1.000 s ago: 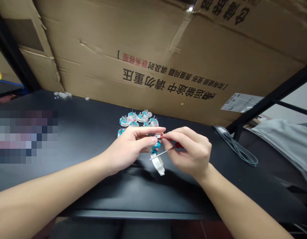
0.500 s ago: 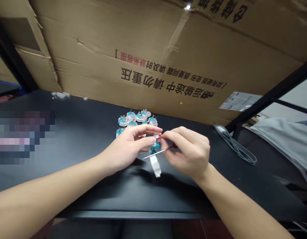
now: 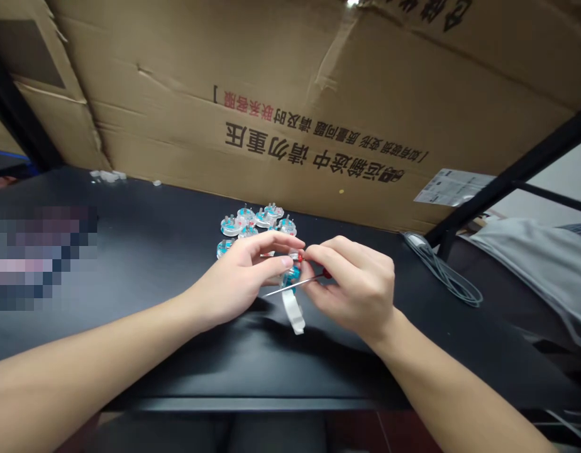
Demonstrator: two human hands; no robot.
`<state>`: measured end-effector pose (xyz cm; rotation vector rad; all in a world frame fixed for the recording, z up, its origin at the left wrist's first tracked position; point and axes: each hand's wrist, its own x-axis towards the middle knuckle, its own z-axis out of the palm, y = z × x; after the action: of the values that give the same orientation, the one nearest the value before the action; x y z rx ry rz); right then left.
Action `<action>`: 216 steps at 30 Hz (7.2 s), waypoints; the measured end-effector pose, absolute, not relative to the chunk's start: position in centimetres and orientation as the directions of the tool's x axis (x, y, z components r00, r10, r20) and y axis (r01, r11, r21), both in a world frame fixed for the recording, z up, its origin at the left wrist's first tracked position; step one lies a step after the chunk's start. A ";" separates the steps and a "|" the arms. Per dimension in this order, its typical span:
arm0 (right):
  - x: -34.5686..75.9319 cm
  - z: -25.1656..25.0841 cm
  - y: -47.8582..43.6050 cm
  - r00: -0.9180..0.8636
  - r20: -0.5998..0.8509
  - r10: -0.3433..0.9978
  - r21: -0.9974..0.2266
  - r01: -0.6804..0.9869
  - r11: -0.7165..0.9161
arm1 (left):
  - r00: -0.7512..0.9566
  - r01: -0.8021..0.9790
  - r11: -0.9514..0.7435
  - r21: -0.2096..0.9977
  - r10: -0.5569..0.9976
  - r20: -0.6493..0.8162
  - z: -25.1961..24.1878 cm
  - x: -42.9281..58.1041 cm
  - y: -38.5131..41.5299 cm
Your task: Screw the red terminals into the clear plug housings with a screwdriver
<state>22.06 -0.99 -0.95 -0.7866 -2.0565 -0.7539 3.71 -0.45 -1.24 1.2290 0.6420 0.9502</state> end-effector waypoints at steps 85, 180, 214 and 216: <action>22.5 -1.0 -0.5 -0.280 0.825 0.491 -0.272 0.564 0.780 | 0.448 -0.236 -0.350 0.907 0.789 0.421 -1.5 3.3 -0.6; 25.3 1.0 0.2 -0.338 0.828 0.447 -0.272 0.455 0.848 | 0.432 -0.134 -0.337 0.932 0.826 0.361 0.8 0.0 1.9; 24.4 1.3 -0.9 -0.356 0.811 0.465 -0.195 0.585 0.787 | 0.498 -0.224 -0.215 0.951 0.813 0.301 0.4 0.4 1.9; 24.6 0.9 -1.0 -0.428 0.872 0.236 0.099 0.628 0.772 | 0.529 -0.241 -0.189 0.952 0.797 0.292 0.2 0.5 2.0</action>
<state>24.59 -1.03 0.94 -0.6480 -2.0103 -0.5168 0.47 1.98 0.18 1.4792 0.5059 1.0058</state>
